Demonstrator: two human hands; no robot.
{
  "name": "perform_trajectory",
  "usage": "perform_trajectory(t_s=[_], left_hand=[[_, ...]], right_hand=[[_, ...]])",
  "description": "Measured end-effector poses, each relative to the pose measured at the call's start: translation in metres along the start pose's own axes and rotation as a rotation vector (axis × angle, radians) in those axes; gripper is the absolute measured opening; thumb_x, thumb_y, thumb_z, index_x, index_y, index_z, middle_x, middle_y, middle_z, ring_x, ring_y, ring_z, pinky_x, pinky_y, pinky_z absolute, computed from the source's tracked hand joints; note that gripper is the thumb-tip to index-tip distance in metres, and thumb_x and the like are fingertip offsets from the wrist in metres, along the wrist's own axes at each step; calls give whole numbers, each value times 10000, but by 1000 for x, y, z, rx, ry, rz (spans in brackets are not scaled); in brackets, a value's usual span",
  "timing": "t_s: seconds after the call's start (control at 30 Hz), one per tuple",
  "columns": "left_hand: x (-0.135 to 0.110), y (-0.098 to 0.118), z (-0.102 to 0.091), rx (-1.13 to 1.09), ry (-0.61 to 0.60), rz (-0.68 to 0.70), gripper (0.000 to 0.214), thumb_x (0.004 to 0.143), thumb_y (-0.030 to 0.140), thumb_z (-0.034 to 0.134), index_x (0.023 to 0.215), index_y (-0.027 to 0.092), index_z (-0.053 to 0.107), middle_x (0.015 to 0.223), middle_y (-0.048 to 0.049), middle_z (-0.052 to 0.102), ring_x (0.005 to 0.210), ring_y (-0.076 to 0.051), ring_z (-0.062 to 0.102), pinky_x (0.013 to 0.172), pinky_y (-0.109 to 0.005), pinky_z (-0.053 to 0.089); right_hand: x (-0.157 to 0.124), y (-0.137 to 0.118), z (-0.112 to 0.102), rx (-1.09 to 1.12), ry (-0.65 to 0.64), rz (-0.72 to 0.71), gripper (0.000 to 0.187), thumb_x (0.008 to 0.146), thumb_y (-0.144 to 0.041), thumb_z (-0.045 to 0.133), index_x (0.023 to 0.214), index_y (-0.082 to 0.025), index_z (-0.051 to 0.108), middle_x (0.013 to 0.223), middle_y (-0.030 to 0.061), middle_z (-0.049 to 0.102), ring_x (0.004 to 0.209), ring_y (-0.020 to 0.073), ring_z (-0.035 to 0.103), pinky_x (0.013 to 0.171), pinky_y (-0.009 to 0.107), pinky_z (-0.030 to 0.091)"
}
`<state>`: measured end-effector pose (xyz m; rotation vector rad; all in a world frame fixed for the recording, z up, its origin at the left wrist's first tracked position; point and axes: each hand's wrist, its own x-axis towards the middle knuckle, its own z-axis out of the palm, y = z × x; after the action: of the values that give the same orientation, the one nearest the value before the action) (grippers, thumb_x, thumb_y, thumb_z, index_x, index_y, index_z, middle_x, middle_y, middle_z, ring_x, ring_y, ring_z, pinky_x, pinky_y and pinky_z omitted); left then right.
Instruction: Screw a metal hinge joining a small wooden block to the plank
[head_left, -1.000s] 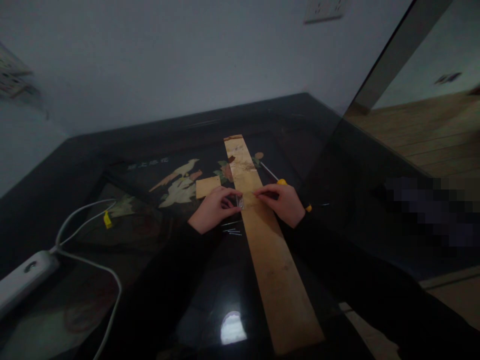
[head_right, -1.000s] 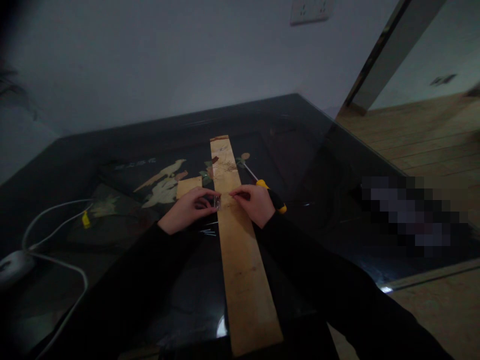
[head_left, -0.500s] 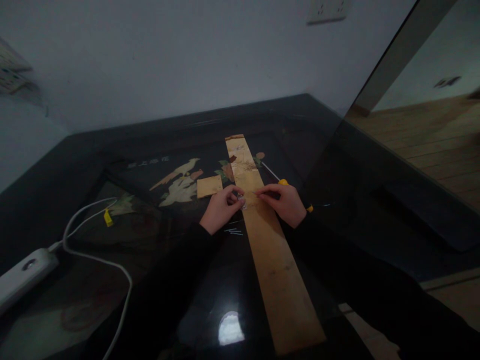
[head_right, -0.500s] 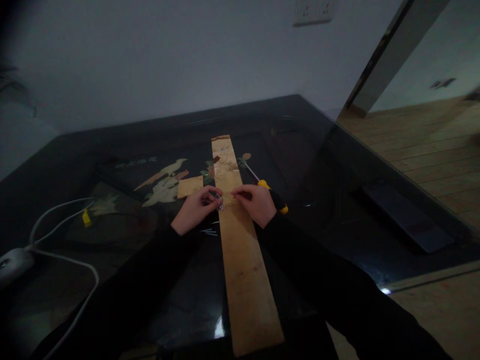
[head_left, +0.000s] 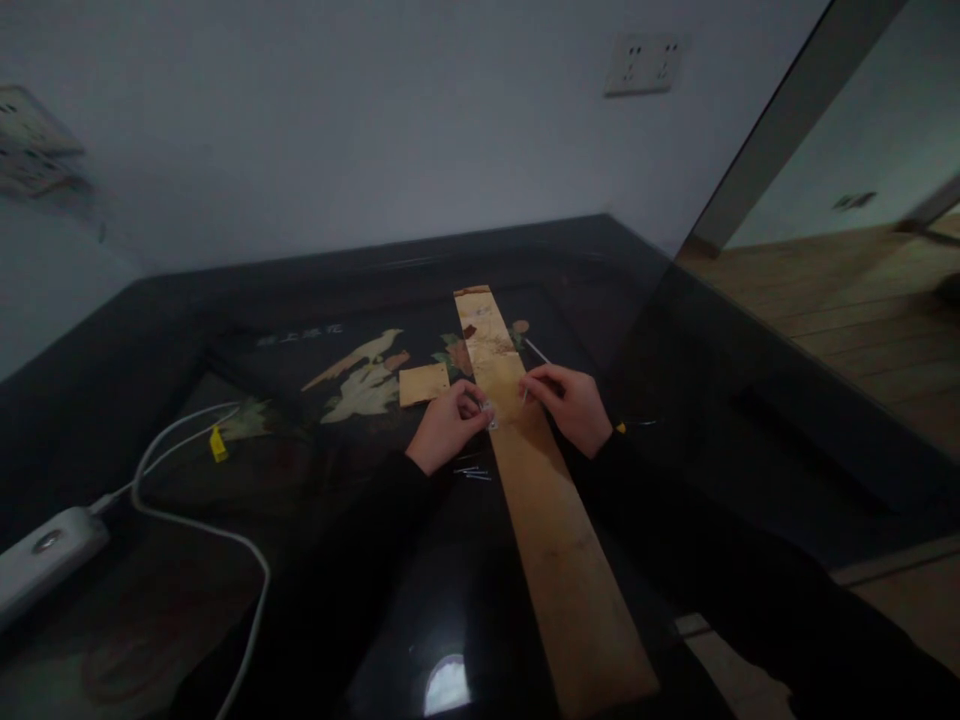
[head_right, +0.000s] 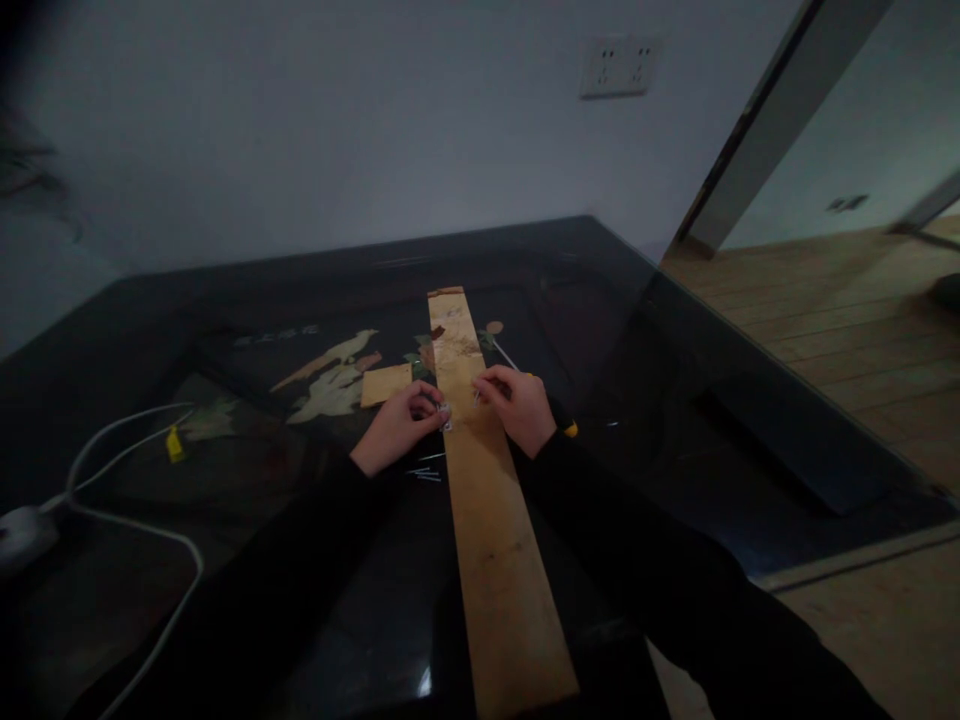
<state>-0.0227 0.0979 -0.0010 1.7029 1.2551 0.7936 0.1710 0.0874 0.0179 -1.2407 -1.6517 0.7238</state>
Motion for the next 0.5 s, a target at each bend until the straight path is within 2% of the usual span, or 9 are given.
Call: perform_trajectory(t_s=[0.17,0.33,0.5], left_hand=[[1,-4,1,52,18,36,165,736,284,634,821,180,538,631,35,578,606,-123,571,614,-248,439],[0,-4,3,78,50,42,145,745,288,623,802,179,547,646,27,582,632,-127,573,630,-254,434],[0,-5,3,32,82,34,250,728,267,640,915,183,498,624,50,569,601,-129,568,603,-251,427]], right_hand=[[5,-1,6,71,22,37,199,809,-332,569,710,-161,595,660,15,652,609,114,611,595,221,468],[12,-4,15,-6,2,-6,173,812,-288,570,710,-153,604,674,17,645,629,111,586,615,220,440],[19,-9,24,-161,-89,-78,164,828,-284,587,731,-158,627,717,20,660,673,118,585,647,229,412]])
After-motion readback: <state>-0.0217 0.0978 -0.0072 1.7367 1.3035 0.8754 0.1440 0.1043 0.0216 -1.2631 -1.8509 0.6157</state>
